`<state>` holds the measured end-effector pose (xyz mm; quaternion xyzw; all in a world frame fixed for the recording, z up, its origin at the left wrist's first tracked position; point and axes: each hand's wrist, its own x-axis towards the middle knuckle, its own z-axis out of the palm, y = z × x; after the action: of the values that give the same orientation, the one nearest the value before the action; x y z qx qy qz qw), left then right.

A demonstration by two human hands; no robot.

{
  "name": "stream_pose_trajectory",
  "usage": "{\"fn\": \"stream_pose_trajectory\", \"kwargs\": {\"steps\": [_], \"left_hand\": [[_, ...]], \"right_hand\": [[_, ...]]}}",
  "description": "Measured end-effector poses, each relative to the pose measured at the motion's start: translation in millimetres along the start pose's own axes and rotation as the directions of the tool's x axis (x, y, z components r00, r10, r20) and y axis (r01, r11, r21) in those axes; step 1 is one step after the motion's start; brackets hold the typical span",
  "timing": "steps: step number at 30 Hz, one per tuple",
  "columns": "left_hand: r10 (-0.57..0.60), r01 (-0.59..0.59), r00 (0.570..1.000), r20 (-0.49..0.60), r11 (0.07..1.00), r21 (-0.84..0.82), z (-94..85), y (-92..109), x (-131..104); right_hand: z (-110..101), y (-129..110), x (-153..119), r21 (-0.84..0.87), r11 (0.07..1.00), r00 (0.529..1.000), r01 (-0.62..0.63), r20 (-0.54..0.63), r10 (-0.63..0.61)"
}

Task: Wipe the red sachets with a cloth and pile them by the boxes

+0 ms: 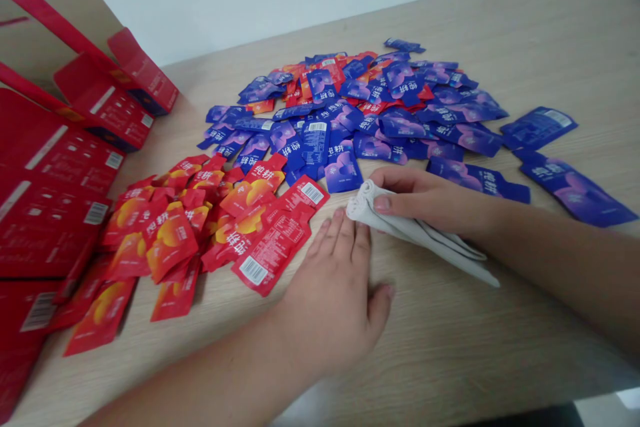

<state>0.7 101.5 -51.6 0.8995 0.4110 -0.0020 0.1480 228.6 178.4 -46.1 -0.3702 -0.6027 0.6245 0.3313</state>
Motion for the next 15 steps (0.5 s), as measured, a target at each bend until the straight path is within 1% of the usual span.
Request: {"fn": "stream_pose_trajectory", "kwargs": {"steps": [2,5,7,10,12,15], "left_hand": [[-0.002,0.002,1.0,0.0,1.0,-0.018,-0.7,1,3],[0.0,-0.003,0.999,-0.047,0.998,-0.058,-2.4,0,10],[0.003,-0.011,0.996,-0.089,0.995,-0.095,-4.7,-4,13],[0.037,-0.057,0.99,-0.135,0.987,-0.148,-9.8,-13,13],[0.082,-0.102,0.989,-0.125,0.98,-0.169,-13.5,-23,9],[0.134,-0.139,0.99,-0.04,0.977,-0.162,-17.8,-38,2]], "right_hand": [[0,0,-1,-0.005,1.0,1.0,0.003,0.001,-0.003],[2,1,-2,-0.012,1.0,1.0,0.006,-0.015,-0.006],[3,3,-3,-0.018,1.0,0.998,0.008,-0.058,-0.009],[5,5,-3,-0.027,1.0,0.985,0.017,-0.168,-0.021],[6,5,-1,-0.051,0.998,0.969,0.022,-0.245,-0.034],[5,6,1,-0.105,0.994,0.949,0.021,-0.31,-0.053]]}}
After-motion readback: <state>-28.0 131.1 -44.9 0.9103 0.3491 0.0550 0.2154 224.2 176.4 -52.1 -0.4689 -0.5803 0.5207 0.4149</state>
